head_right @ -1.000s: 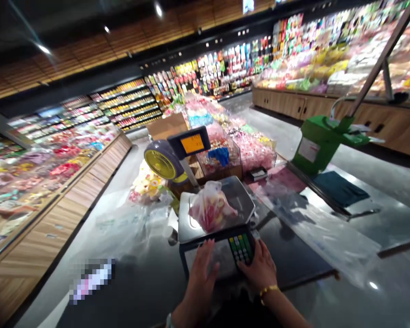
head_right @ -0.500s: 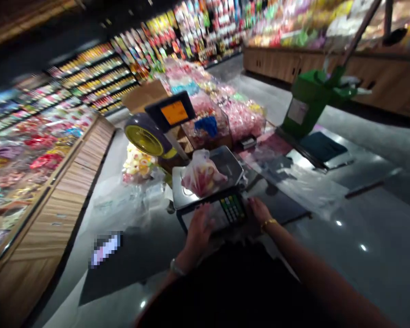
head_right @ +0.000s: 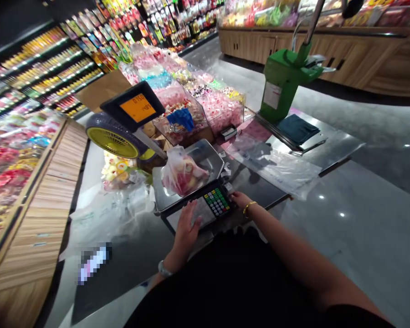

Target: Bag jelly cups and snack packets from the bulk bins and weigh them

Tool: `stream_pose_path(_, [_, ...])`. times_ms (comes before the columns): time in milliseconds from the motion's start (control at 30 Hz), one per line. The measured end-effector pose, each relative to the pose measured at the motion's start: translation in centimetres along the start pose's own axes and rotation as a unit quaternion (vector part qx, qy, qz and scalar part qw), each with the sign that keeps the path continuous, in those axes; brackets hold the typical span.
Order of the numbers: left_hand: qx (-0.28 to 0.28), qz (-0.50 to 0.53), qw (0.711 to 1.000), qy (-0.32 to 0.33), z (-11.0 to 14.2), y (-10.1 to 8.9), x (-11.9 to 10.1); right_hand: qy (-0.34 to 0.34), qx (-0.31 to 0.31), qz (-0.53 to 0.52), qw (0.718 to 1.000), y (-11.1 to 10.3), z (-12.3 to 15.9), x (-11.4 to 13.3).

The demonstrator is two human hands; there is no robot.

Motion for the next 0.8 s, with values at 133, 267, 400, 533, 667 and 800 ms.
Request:
stream_pose_path(133, [0.002, 0.003, 1.0, 0.002, -0.2, 0.3, 0.0, 0.036, 0.005, -0.047, 0.998, -0.3, -0.2, -0.4])
stream_pose_path(267, [-0.004, 0.005, 1.0, 0.0, -0.4, 0.5, -0.1, 0.033, -0.018, -0.068, 0.997, -0.4, -0.1, -0.5])
stream_pose_path(400, [-0.036, 0.012, 0.999, 0.008, -0.6, -0.5, -0.8, -0.019, -0.066, -0.077, 0.995, -1.2, 0.7, -0.2])
stream_pose_path(533, [-0.18, -0.017, 0.984, 0.002, -3.2, -4.3, -1.4, -0.084, -0.159, -0.088, 0.98, -4.4, 2.0, 0.5])
stream_pose_path(667, [-0.212, -0.118, 0.958, -0.154, -10.1, -7.9, -0.2, -0.138, -0.168, -0.106, 0.97, -5.7, 3.1, 2.9])
stream_pose_path(800, [-0.094, -0.12, 0.962, -0.228, -17.5, -8.6, 1.6, -0.199, -0.093, -0.102, 0.97, -2.3, 3.4, 6.8])
Point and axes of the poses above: each hand's wrist, its own z-axis away from the middle knuckle, its own y-axis out of the palm, x = y × z, the point moved 3 cm from there along -z, towards the middle knuckle, and after that the axes turned 3 degrees about y, right-handed, at the moved point
